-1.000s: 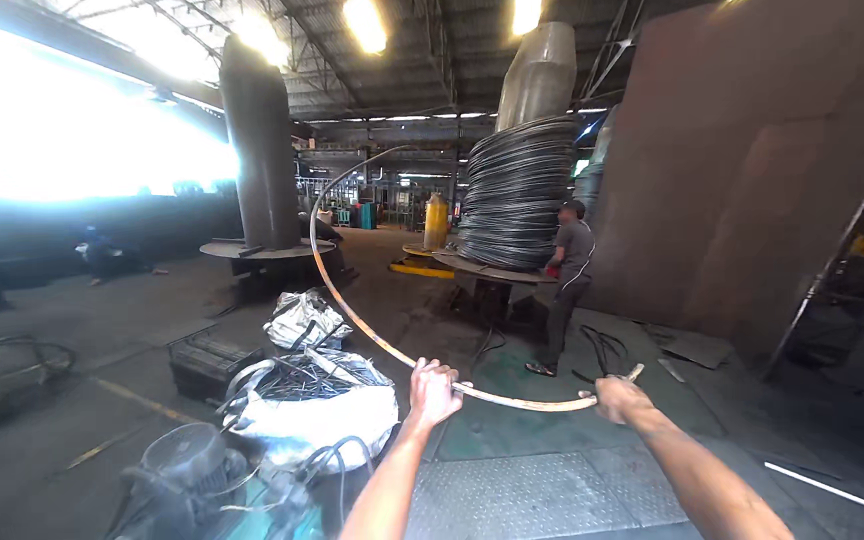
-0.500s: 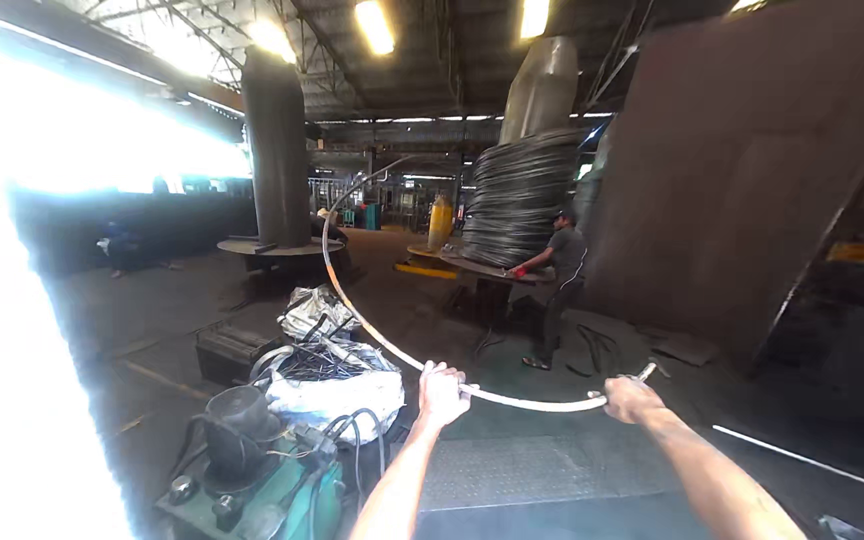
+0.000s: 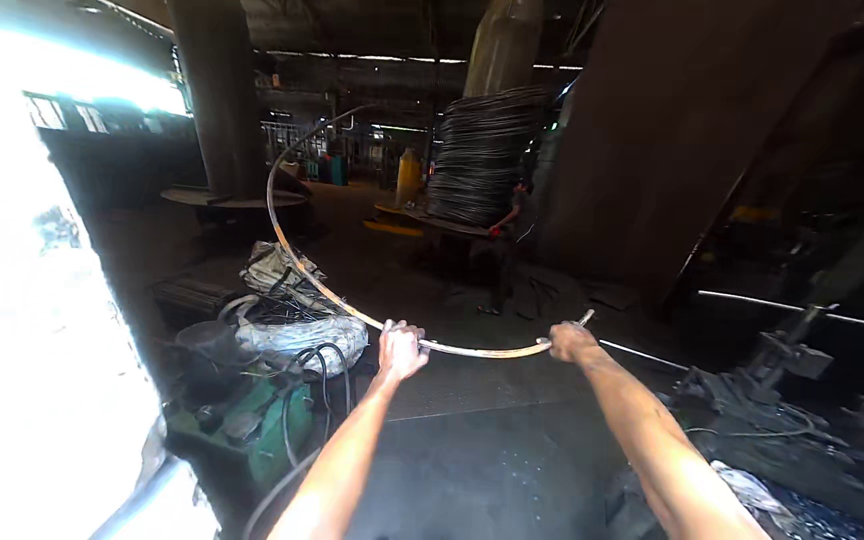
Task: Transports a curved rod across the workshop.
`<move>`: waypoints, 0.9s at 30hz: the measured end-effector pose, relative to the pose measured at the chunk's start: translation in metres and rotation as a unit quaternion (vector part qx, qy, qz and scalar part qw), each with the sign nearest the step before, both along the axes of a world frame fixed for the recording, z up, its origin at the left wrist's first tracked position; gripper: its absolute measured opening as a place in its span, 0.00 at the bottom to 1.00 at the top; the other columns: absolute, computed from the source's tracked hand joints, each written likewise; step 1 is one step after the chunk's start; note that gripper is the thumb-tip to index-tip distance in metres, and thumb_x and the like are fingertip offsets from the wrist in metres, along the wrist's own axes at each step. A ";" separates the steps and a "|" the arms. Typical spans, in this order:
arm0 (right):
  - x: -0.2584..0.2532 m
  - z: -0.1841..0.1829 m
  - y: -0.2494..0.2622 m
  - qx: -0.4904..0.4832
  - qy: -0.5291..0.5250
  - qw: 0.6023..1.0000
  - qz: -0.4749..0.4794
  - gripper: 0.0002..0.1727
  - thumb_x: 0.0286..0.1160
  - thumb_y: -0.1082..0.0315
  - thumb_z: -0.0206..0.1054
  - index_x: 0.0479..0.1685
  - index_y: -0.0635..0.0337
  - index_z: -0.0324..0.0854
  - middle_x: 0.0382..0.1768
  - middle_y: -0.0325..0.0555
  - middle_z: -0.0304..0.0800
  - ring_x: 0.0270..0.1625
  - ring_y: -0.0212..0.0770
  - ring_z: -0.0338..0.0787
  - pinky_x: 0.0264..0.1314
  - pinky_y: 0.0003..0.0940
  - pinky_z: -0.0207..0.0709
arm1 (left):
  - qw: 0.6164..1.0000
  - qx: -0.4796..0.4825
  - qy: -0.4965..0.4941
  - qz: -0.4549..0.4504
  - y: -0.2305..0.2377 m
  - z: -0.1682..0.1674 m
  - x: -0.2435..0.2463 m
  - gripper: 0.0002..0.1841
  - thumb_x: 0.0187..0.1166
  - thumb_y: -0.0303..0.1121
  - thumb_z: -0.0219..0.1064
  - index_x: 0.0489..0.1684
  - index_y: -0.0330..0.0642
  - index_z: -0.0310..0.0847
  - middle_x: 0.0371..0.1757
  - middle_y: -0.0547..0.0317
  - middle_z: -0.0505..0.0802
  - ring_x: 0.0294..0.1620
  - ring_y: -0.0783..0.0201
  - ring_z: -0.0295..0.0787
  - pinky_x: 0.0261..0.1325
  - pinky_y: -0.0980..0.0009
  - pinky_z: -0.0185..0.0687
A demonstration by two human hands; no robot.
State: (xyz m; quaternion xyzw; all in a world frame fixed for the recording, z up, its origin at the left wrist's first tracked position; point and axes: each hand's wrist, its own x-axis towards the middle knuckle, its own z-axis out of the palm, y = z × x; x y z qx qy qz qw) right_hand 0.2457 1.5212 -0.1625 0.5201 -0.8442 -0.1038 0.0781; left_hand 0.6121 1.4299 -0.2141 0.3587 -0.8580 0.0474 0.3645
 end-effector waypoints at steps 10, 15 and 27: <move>0.057 -0.027 0.120 0.041 0.030 0.999 0.006 0.16 0.76 0.56 0.72 0.43 0.62 0.91 0.54 0.57 0.93 0.70 0.58 0.87 0.80 0.55 0.71 | 0.997 0.070 -0.045 0.002 0.109 -0.039 0.053 0.13 0.72 0.42 0.71 0.34 0.41 0.91 0.40 0.51 0.96 0.53 0.50 0.91 0.70 0.48 0.72; 0.085 0.007 0.195 0.045 0.054 0.997 -0.011 0.17 0.75 0.56 0.73 0.46 0.62 0.90 0.56 0.58 0.92 0.71 0.58 0.86 0.81 0.55 0.70 | 0.999 0.042 0.001 -0.014 0.174 -0.042 0.068 0.15 0.70 0.46 0.76 0.27 0.42 0.89 0.34 0.53 0.94 0.45 0.50 0.91 0.63 0.47 0.75; 0.080 0.038 0.310 0.011 0.036 0.999 -0.010 0.16 0.74 0.57 0.73 0.50 0.60 0.91 0.59 0.57 0.92 0.71 0.58 0.86 0.80 0.57 0.72 | 0.990 0.137 -0.038 0.011 0.286 -0.004 0.058 0.21 0.72 0.52 0.75 0.44 0.42 0.93 0.49 0.52 0.96 0.61 0.51 0.89 0.79 0.49 0.67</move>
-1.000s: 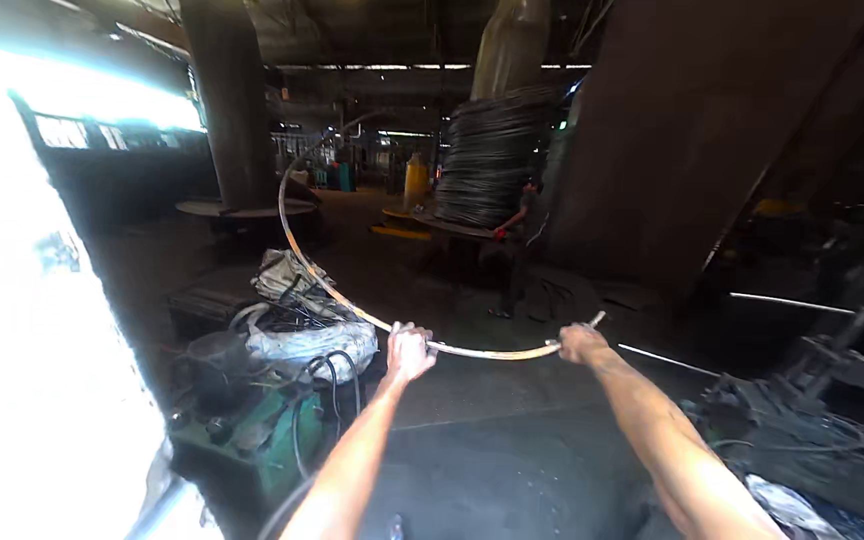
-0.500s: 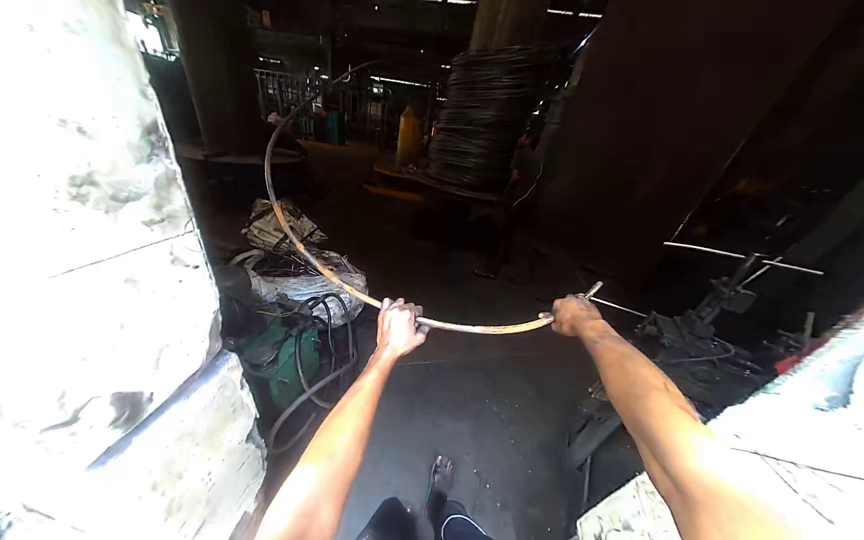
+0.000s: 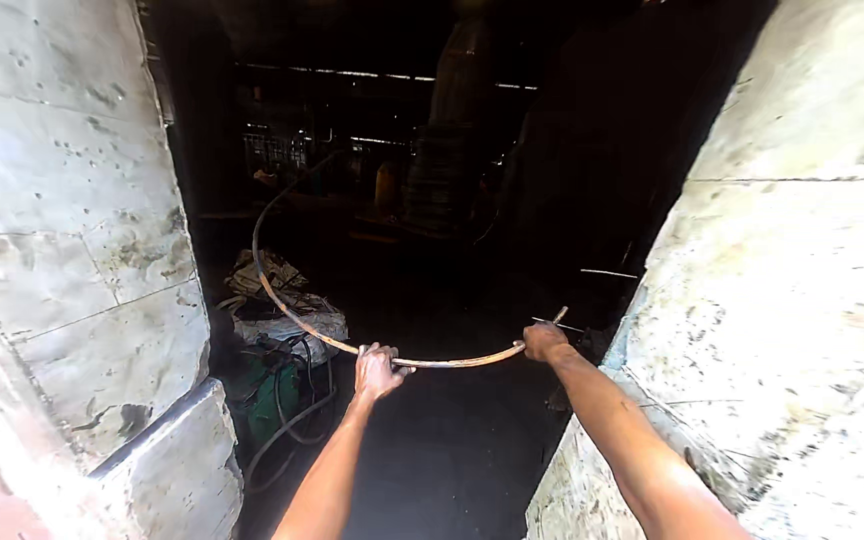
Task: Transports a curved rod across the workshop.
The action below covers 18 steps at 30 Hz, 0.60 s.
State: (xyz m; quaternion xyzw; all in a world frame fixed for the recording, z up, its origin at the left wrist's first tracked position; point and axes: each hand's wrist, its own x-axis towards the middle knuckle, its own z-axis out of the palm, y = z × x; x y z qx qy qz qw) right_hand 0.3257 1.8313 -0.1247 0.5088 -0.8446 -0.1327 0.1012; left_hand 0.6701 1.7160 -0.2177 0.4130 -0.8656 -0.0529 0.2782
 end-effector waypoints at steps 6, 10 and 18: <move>0.030 0.029 0.014 0.006 0.017 1.000 0.021 0.16 0.71 0.59 0.74 0.50 0.61 0.91 0.59 0.56 0.92 0.69 0.59 0.87 0.78 0.60 0.72 | 0.999 0.041 -0.009 0.016 0.011 0.004 0.019 0.26 0.75 0.59 0.71 0.49 0.43 0.92 0.52 0.53 0.96 0.65 0.53 0.87 0.84 0.51 0.63; 0.031 0.012 0.028 0.022 -0.015 1.000 0.012 0.20 0.80 0.57 0.68 0.59 0.65 0.87 0.67 0.61 0.87 0.77 0.61 0.81 0.85 0.58 0.66 | 0.998 0.058 -0.031 0.010 0.022 -0.008 0.013 0.29 0.75 0.60 0.67 0.54 0.40 0.90 0.56 0.50 0.95 0.69 0.51 0.85 0.87 0.51 0.59; 0.029 -0.003 0.053 0.055 0.062 0.997 0.002 0.17 0.76 0.58 0.71 0.55 0.62 0.89 0.62 0.56 0.91 0.73 0.57 0.84 0.82 0.54 0.69 | 0.996 0.087 -0.011 -0.002 0.063 -0.048 0.014 0.26 0.75 0.61 0.69 0.45 0.44 0.92 0.48 0.56 0.96 0.61 0.55 0.87 0.81 0.52 0.64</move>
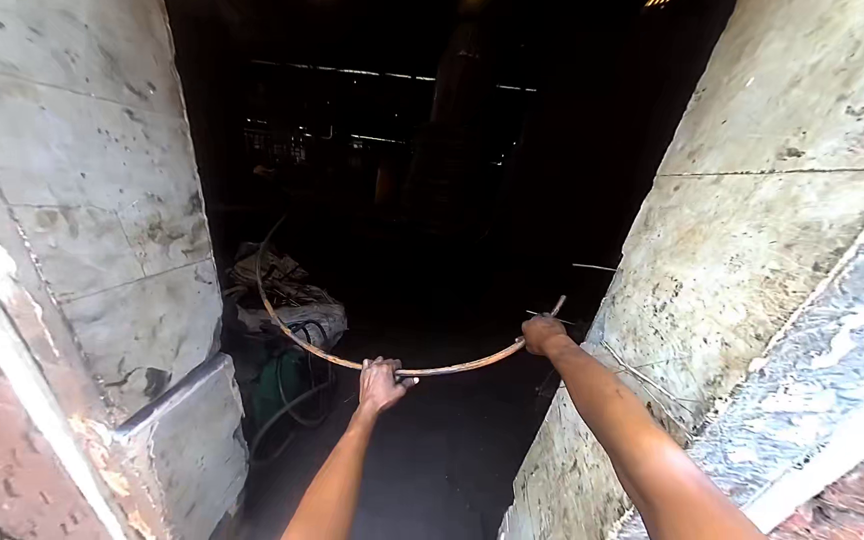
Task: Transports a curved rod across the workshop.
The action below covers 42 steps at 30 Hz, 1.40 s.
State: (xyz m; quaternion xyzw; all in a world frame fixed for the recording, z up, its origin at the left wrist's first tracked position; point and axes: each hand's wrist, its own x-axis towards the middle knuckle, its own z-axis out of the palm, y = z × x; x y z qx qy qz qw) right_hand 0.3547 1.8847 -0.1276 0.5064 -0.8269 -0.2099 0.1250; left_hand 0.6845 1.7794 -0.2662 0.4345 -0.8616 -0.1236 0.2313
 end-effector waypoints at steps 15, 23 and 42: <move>0.135 -0.038 0.157 0.032 0.028 0.999 -0.009 0.17 0.75 0.59 0.73 0.49 0.67 0.88 0.56 0.64 0.91 0.67 0.64 0.87 0.73 0.63 0.74 | 0.994 -0.084 0.075 -0.014 0.138 -0.075 0.113 0.23 0.73 0.55 0.75 0.30 0.41 0.88 0.36 0.51 0.94 0.50 0.49 0.89 0.69 0.48 0.70; 0.186 -0.053 0.266 0.023 0.050 0.998 -0.006 0.17 0.77 0.58 0.70 0.50 0.65 0.88 0.56 0.59 0.92 0.66 0.60 0.89 0.73 0.60 0.73 | 0.995 -0.060 0.080 0.003 0.232 -0.103 0.145 0.20 0.74 0.51 0.76 0.30 0.40 0.88 0.37 0.50 0.94 0.52 0.49 0.89 0.71 0.47 0.69; 0.223 -0.156 0.463 -0.048 -0.030 0.998 -0.012 0.18 0.75 0.57 0.70 0.50 0.64 0.89 0.57 0.58 0.93 0.67 0.58 0.88 0.78 0.59 0.70 | 0.998 -0.053 -0.015 -0.015 0.423 -0.111 0.219 0.21 0.74 0.54 0.76 0.42 0.42 0.92 0.47 0.51 0.95 0.60 0.51 0.88 0.80 0.51 0.66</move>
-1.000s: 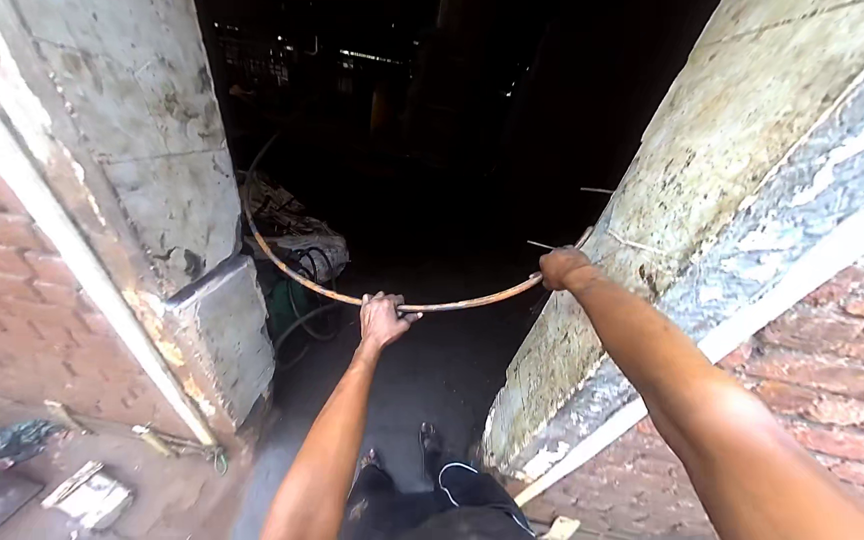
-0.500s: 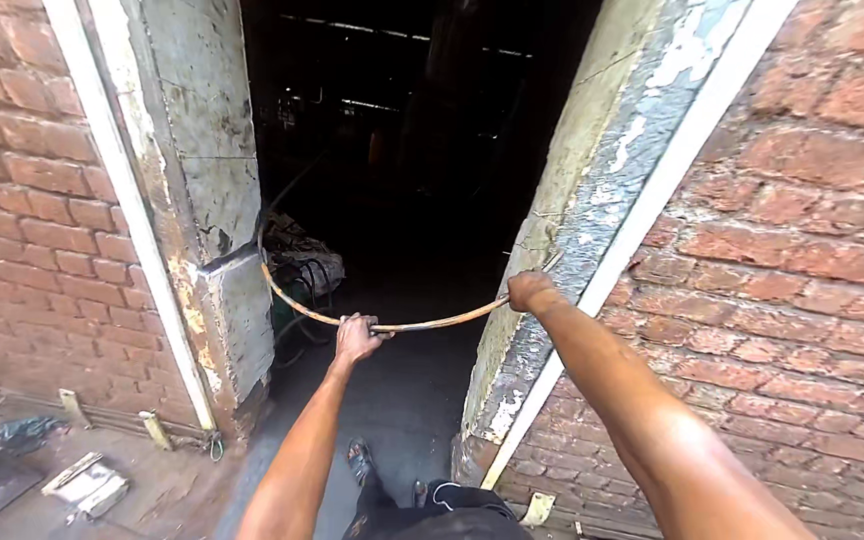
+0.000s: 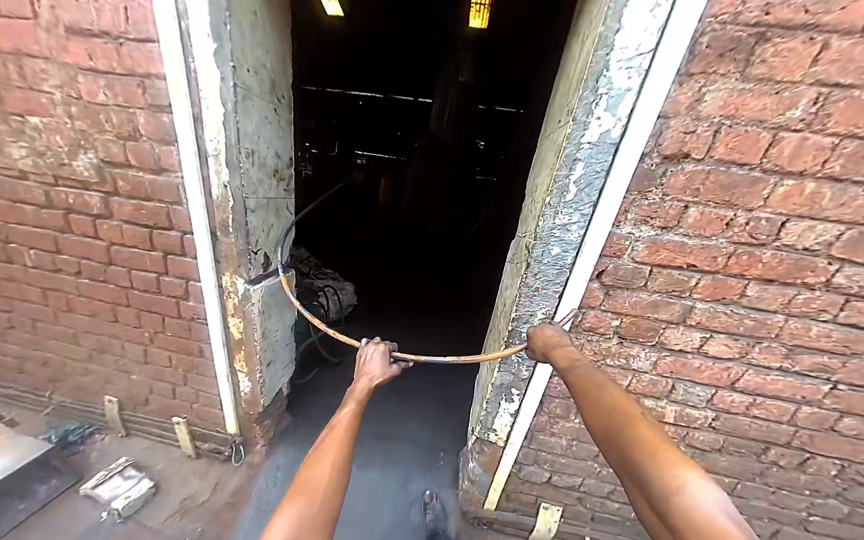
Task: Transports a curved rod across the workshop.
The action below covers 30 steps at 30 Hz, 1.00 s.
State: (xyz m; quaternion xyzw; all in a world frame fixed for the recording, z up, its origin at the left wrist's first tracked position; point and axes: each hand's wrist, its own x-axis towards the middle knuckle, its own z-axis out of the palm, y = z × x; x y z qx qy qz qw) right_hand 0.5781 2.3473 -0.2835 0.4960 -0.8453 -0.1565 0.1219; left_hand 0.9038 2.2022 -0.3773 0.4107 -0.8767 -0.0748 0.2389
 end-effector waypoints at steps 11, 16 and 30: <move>-0.028 0.016 -0.011 0.066 0.023 0.997 -0.017 0.20 0.77 0.59 0.67 0.55 0.67 0.87 0.63 0.61 0.89 0.74 0.59 0.84 0.86 0.56 0.64 | 0.996 0.069 -0.023 -0.044 -0.004 -0.011 -0.032 0.31 0.77 0.63 0.64 0.59 0.43 0.89 0.61 0.51 0.93 0.72 0.52 0.83 0.87 0.51 0.58; -0.068 0.010 -0.052 0.096 0.035 0.995 -0.012 0.21 0.77 0.57 0.68 0.56 0.66 0.87 0.66 0.60 0.88 0.78 0.58 0.80 0.87 0.54 0.62 | 0.990 0.117 -0.047 -0.064 -0.019 -0.028 -0.059 0.30 0.79 0.59 0.65 0.65 0.41 0.85 0.66 0.48 0.92 0.75 0.49 0.81 0.87 0.47 0.58; -0.137 -0.010 -0.087 0.172 0.051 0.984 0.007 0.19 0.80 0.57 0.65 0.56 0.62 0.89 0.66 0.53 0.90 0.83 0.53 0.76 0.93 0.48 0.54 | 0.973 0.181 -0.097 -0.109 -0.008 -0.044 -0.105 0.31 0.79 0.57 0.67 0.69 0.39 0.81 0.68 0.46 0.90 0.76 0.48 0.81 0.86 0.46 0.60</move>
